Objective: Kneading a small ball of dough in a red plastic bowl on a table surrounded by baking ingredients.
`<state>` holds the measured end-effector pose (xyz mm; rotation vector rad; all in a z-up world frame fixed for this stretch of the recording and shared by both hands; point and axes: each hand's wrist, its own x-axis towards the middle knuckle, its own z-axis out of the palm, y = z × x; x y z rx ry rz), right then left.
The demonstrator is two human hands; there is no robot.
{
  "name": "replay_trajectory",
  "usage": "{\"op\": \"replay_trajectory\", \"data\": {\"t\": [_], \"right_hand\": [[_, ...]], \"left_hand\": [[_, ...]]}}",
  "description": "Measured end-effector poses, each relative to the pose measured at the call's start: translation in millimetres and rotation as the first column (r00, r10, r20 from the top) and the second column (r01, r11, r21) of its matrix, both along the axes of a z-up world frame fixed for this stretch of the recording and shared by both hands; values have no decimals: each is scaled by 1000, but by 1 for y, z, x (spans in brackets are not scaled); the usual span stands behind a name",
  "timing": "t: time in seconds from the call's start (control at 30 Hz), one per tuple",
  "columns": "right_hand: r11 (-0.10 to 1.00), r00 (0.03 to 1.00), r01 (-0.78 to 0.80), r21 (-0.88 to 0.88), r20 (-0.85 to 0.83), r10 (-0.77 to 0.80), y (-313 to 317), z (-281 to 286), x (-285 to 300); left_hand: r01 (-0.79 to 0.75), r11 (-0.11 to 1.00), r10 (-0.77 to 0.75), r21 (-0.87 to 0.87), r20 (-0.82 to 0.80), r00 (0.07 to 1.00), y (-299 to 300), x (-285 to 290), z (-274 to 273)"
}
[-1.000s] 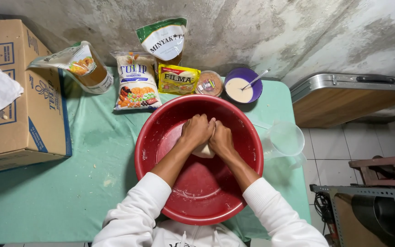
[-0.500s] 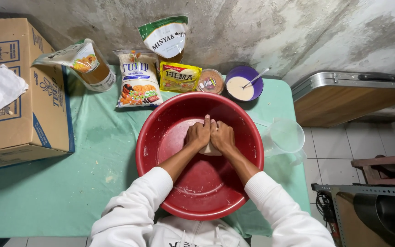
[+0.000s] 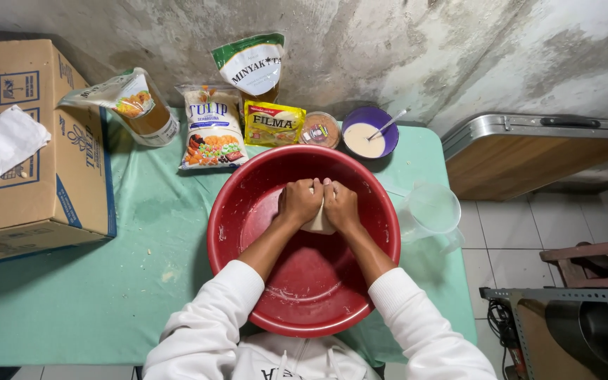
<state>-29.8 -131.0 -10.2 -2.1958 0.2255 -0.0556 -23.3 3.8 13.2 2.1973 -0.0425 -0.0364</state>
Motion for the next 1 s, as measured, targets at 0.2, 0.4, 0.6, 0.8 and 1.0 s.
{"op": "replay_trajectory", "data": {"t": [0.2, 0.4, 0.6, 0.8, 1.0], "right_hand": [[991, 991, -118, 66, -62, 122, 3, 8, -10], [952, 922, -276, -133, -316, 223, 7, -12, -6], [867, 883, -430, -252, -317, 346, 23, 14, -18], [829, 911, -402, -389, -263, 318, 23, -4, -13], [750, 929, -365, -551, -267, 256, 24, -21, -7]], "left_hand": [[128, 991, -125, 35, -84, 989, 13, 8, -4], [429, 878, -295, 212, -467, 833, 3, 42, -86], [529, 802, -323, 278, -543, 775, 24, -3, 7], [432, 743, -279, 511, -351, 894, 20, 7, -39], [-243, 703, -132, 668, 459, 879, 6, 15, -151]]}}
